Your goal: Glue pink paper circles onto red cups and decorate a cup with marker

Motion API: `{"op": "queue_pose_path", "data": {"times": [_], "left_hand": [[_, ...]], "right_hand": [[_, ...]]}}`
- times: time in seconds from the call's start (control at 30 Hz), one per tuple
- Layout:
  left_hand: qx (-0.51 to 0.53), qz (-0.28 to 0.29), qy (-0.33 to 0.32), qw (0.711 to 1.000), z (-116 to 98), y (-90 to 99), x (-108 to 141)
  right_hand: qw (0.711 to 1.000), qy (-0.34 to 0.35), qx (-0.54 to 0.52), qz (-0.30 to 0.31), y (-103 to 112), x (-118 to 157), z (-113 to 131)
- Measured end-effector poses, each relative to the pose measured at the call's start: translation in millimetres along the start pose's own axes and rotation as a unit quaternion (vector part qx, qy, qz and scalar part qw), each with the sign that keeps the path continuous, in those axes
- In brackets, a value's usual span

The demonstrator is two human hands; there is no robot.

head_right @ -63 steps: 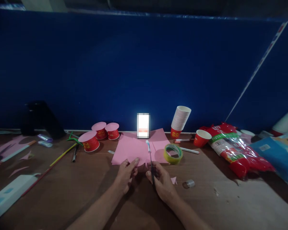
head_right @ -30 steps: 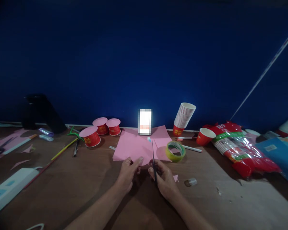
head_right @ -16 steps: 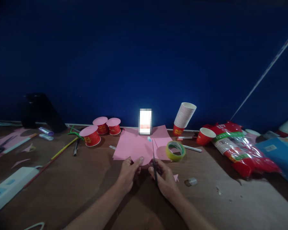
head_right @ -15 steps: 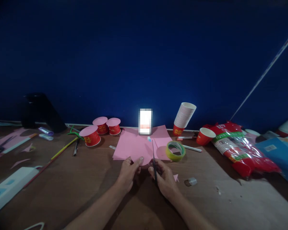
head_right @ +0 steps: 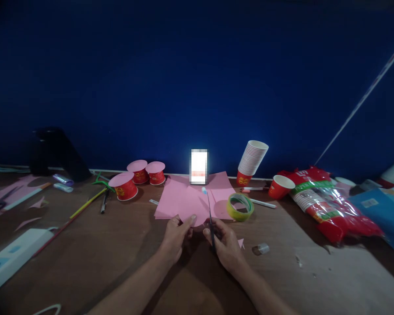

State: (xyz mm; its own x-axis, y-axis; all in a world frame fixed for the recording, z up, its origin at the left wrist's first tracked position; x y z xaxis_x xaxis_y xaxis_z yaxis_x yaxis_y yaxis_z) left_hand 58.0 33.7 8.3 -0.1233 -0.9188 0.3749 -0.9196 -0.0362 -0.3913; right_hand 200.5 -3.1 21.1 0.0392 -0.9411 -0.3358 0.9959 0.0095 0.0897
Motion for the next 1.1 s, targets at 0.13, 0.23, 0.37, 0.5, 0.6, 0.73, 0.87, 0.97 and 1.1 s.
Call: {"op": "queue_pose_path", "data": {"times": [0.13,0.23,0.37,0.5,0.6,0.73,0.87,0.97,1.1], "left_hand": [[0.000,-0.012,0.016,1.000,-0.8,-0.3,2.4],[0.011,-0.016,0.020,1.000,-1.6,-0.7,4.1],[0.017,-0.010,0.017,1.000,-1.4,-1.0,3.2],[0.014,-0.014,0.005,1.000,-2.4,-0.5,2.6],[-0.003,-0.024,0.005,1.000,-3.5,-0.7,3.8],[-0.008,-0.038,0.011,0.999,-4.1,-0.1,5.1],[-0.003,-0.032,-0.002,0.999,-3.9,0.3,4.5],[-0.008,-0.030,-0.006,1.000,-3.0,0.9,3.3],[-0.019,-0.032,-0.008,0.999,-2.5,1.1,2.2]], "right_hand": [[1.000,0.000,0.011,0.001,0.6,0.4,1.4],[1.000,-0.001,0.001,0.004,0.3,1.2,0.0],[1.000,0.002,-0.008,0.001,0.1,1.2,0.7],[1.000,-0.004,0.005,-0.009,0.8,0.4,3.4],[1.000,-0.006,0.002,-0.001,0.0,0.4,3.3],[1.000,-0.003,-0.002,0.001,0.0,1.1,2.0],[1.000,-0.020,-0.015,0.006,0.5,2.9,-1.8],[1.000,-0.021,-0.013,0.018,1.0,3.8,-3.6],[0.999,-0.025,-0.008,0.029,1.0,4.3,-4.0]]}}
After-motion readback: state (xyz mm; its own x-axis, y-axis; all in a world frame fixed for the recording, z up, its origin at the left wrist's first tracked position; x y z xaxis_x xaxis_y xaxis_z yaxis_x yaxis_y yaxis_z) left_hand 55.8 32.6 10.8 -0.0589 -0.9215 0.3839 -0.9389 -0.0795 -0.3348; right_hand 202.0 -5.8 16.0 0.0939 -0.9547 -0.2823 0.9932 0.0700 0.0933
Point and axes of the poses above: each hand's wrist, its own x-axis away from the middle knuckle, its own y-axis out of the back of the hand, z = x × y, the point moved 5 cm from there along -x, towards the middle knuckle, and after that the axes turned 14 degrees about y, right-handed, at the moved point
